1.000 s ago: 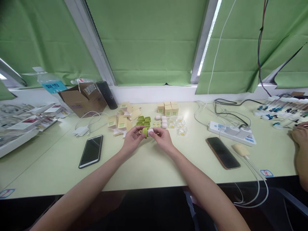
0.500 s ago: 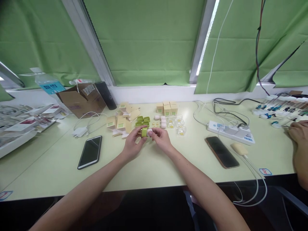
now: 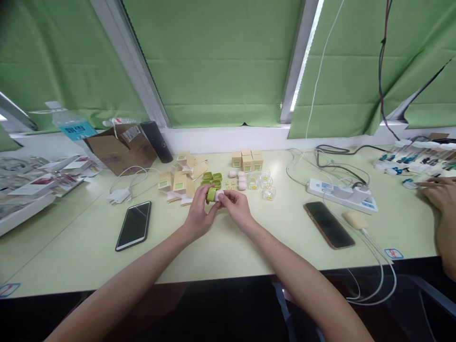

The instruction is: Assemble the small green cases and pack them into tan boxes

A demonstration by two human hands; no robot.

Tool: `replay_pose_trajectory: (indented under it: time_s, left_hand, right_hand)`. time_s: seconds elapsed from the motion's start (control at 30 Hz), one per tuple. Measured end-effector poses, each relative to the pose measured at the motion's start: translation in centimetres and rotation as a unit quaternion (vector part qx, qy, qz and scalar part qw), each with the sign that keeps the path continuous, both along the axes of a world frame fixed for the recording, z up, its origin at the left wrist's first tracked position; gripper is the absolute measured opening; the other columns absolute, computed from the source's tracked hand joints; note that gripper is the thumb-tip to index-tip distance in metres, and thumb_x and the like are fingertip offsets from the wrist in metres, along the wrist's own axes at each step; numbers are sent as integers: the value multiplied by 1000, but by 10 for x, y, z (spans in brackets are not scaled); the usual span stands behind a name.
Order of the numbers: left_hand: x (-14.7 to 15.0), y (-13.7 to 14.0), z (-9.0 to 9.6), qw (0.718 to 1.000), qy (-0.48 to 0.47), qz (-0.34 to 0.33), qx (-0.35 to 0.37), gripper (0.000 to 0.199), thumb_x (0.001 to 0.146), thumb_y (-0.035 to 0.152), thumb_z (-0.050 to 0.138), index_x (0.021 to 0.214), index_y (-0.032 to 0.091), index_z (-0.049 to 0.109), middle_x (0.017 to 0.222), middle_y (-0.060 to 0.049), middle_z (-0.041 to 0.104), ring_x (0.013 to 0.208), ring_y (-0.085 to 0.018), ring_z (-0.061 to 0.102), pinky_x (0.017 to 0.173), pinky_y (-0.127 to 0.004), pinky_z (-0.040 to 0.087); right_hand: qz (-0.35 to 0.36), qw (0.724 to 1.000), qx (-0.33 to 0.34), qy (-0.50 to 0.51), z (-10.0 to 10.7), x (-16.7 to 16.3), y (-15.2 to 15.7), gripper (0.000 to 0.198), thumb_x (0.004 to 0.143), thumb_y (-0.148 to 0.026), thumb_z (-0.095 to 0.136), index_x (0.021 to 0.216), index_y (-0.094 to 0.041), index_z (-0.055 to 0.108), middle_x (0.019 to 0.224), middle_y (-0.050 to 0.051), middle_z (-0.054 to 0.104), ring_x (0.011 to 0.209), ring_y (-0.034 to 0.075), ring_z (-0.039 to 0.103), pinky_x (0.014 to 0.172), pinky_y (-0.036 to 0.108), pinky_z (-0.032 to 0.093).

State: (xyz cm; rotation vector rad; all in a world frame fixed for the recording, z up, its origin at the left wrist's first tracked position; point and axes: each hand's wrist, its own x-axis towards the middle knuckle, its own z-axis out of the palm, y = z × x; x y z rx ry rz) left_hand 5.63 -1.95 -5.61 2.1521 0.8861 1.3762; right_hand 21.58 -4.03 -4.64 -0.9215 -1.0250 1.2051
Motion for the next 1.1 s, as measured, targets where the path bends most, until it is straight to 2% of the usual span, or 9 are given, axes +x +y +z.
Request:
replay_pose_trajectory:
  time_s: [0.2,0.3,0.5,0.73,1.1]
  left_hand:
    - [-1,1,0,999,-13,-9,-39,49,99,36,64,145,24,55,143,-18,57,128,-35,57,95,-45,53]
    - [-1,1,0,1000,2,-4,-28,48,100,35,61,146,24,54,142,-18,58,126,-34,59,93,-44,54]
    - [-2,2,-2,998,43,19,52,49,102,30,58,149,20,50,141,-20,59,133,-34,58,107,-48,53]
    - [-6,3,0,980,104,49,160,55,103,23,56,155,16,39,139,-21,59,133,-31,60,108,-47,57]
    - [-8,8,0,959,97,69,257,72,92,10,60,159,15,35,133,-20,64,125,-30,67,102,-43,61]
  right_hand:
    - [-2,1000,12,-12,1,-1,0,53,69,-69,88,88,-20,80,78,5,77,70,20,71,73,39,66]
    - [0,1000,12,-12,1,-1,0,53,69,-68,88,88,-20,80,81,5,78,72,21,71,75,41,66]
    - [-2,1000,-3,3,3,-2,-2,55,65,-68,91,89,-20,82,85,5,80,74,21,72,80,43,68]
    - [10,1000,-7,6,3,0,-3,54,67,-64,92,92,-17,81,87,5,81,77,21,75,85,42,68]
    - [64,998,-5,14,6,-2,-8,50,70,-62,92,91,-18,80,76,4,80,74,20,77,82,38,67]
